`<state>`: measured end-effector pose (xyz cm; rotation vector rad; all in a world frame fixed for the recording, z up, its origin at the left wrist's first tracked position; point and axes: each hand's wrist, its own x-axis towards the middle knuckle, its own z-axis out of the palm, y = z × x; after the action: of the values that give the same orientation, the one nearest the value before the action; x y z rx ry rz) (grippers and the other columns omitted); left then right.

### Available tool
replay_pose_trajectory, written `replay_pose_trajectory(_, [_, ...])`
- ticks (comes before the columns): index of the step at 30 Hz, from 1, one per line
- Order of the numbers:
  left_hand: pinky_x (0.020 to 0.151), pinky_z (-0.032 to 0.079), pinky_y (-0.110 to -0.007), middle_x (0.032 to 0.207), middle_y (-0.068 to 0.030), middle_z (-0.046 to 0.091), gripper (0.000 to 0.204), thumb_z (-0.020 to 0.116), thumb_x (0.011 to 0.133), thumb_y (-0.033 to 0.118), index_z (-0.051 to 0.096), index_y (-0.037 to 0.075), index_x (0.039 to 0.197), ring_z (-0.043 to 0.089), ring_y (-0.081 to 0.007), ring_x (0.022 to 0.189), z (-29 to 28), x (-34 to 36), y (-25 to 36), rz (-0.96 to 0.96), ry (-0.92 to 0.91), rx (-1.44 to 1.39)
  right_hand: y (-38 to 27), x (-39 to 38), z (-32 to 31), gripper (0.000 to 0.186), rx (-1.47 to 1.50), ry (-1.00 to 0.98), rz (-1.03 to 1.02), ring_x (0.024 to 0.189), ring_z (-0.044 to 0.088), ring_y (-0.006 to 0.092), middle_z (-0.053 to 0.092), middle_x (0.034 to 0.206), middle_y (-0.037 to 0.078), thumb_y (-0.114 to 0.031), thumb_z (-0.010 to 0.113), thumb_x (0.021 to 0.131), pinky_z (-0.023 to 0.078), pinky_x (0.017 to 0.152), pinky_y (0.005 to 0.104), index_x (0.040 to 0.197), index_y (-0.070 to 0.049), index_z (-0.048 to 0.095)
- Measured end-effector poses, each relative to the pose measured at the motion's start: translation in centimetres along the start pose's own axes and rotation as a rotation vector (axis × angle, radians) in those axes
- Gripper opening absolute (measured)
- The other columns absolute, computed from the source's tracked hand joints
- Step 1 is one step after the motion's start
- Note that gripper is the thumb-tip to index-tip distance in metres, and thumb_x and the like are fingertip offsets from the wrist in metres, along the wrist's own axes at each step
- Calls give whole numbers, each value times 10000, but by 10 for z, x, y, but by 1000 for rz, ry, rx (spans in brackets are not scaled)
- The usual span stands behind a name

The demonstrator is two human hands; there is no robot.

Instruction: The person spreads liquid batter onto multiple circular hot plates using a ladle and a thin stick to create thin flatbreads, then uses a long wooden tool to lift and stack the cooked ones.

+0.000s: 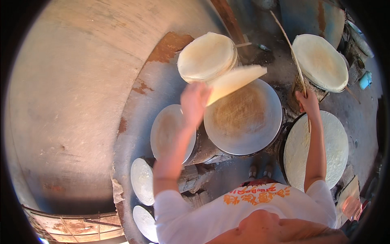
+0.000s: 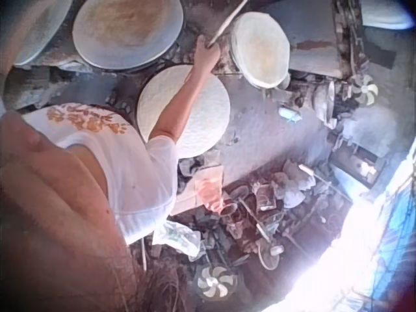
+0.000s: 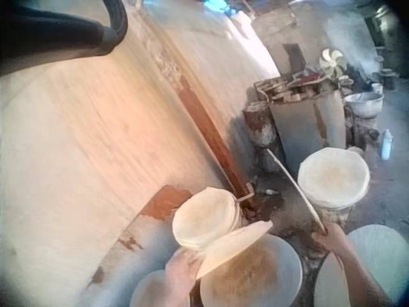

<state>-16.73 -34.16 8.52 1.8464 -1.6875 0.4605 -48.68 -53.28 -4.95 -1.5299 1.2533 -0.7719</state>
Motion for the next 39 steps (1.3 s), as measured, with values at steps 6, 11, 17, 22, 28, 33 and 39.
replay_pose_trajectory(6, [651,485,-369,898,-158,645,349,694,742,214,599,-55,943,623,-235,765,-12,156,-118,-619,-24,-414,10,-25,3,299,170,82,64,404,420,90,451,535,7,-270,617,844,360,366,241,707,-52,466])
replay_pose_trajectory(11, [673,499,-379,937,-149,629,405,694,734,219,593,-61,1009,608,-232,782,81,143,-253,-801,334,-759,7,-47,24,271,230,140,78,392,415,89,441,518,7,-233,611,847,345,358,237,705,-52,468])
replay_pose_trajectory(17, [674,540,-358,984,-167,615,317,710,699,113,586,-66,930,633,-244,773,184,64,-363,-1413,395,-804,10,-75,60,230,87,174,252,394,419,88,432,511,10,-161,601,836,355,352,259,692,-45,465])
replay_pose_trajectory(22, [579,561,-397,863,-159,591,147,568,682,-34,546,-71,823,630,-286,727,212,39,-336,-1426,279,-1063,-1,-93,76,237,-71,230,342,380,400,94,421,500,8,-172,595,839,350,352,262,688,-43,466])
replay_pose_trajectory(28, [465,510,-346,858,-169,592,142,586,659,-45,551,-58,796,617,-248,653,207,45,-360,-1337,218,-928,-21,-82,85,215,-18,118,226,405,433,92,440,522,15,-130,624,803,369,364,252,689,-31,470])
replay_pose_trajectory(33, [626,472,-326,908,-170,556,499,649,687,13,469,-83,1142,574,-227,773,172,14,-294,-843,402,-115,-24,-66,100,224,-115,-4,142,415,445,99,447,516,29,-159,620,808,353,377,275,711,-18,474])
replay_pose_trajectory(39, [692,473,-285,983,-105,545,287,609,818,111,533,39,1086,531,-189,848,35,-203,-39,-665,403,-301,-46,-74,202,285,-190,-477,-331,415,359,85,411,518,6,-239,570,865,294,405,269,697,-28,481])
